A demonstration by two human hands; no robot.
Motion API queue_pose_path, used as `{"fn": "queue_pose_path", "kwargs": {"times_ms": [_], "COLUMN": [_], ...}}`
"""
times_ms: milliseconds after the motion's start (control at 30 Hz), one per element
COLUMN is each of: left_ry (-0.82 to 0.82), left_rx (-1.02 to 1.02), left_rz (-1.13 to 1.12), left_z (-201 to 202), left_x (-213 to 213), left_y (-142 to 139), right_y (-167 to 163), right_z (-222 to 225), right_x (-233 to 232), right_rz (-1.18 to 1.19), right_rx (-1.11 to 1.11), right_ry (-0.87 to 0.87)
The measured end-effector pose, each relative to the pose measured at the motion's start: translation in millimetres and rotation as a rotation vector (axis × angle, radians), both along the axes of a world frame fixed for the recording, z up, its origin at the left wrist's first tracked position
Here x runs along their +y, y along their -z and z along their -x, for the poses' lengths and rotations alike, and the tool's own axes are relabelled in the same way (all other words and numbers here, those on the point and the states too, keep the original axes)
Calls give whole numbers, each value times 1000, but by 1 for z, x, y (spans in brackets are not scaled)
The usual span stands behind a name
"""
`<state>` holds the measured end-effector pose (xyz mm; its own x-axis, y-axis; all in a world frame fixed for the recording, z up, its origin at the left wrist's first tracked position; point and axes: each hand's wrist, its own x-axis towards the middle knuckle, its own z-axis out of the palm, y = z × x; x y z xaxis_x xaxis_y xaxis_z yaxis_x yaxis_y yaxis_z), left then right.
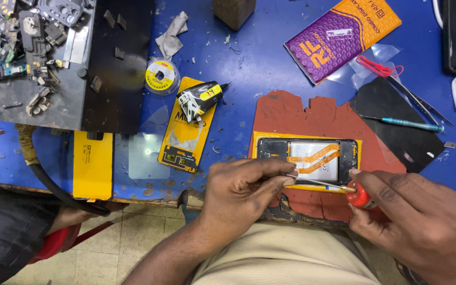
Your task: The person repairs a disassembled smartphone on a workbench. They use a soldering iron on the phone's internal board, manipulate small components by hand, then drive screws into the back cover with a red screwdriver and press the screen assembly into place.
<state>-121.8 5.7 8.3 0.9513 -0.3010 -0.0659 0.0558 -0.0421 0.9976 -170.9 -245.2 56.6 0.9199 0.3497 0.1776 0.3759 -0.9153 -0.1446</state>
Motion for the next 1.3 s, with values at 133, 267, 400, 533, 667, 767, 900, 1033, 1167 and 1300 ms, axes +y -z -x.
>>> {"fn": "queue_pose_path", "kwargs": {"times_ms": [133, 267, 400, 533, 667, 767, 900, 1033, 1167, 1300], "left_ry": [28, 47, 64, 64, 46, 43, 41, 42, 48, 45], "left_rx": [-46, -100, -154, -165, -167, -151, -155, -162, -178, -148], "left_rz": [-2, 1, -1, 16, -9, -14, 25, -20, -11, -14], "left_z": [1, 3, 3, 4, 5, 5, 6, 5, 4, 4], "left_x": [1, 2, 2, 1, 1, 1, -1, -2, -4, -4], "left_y": [0, 0, 0, -1, 0, 0, 1, 0, 0, -1], "right_y": [1, 1, -1, -2, -5, -6, -6, -6, -6, -4], "right_z": [2, 3, 3, 3, 3, 2, 2, 1, 1, 0], "right_x": [-4, -6, -7, -6, -6, -6, -5, -7, -8, -8], "right_rz": [10, -22, -52, -65, -78, -78, -81, -80, -66, -58], "right_rx": [33, 13, 40, 24, 7, 7, -16, -4, -1, -19], "right_ry": [14, 3, 13, 37, 46, 50, 17, 14, 38, 11]}}
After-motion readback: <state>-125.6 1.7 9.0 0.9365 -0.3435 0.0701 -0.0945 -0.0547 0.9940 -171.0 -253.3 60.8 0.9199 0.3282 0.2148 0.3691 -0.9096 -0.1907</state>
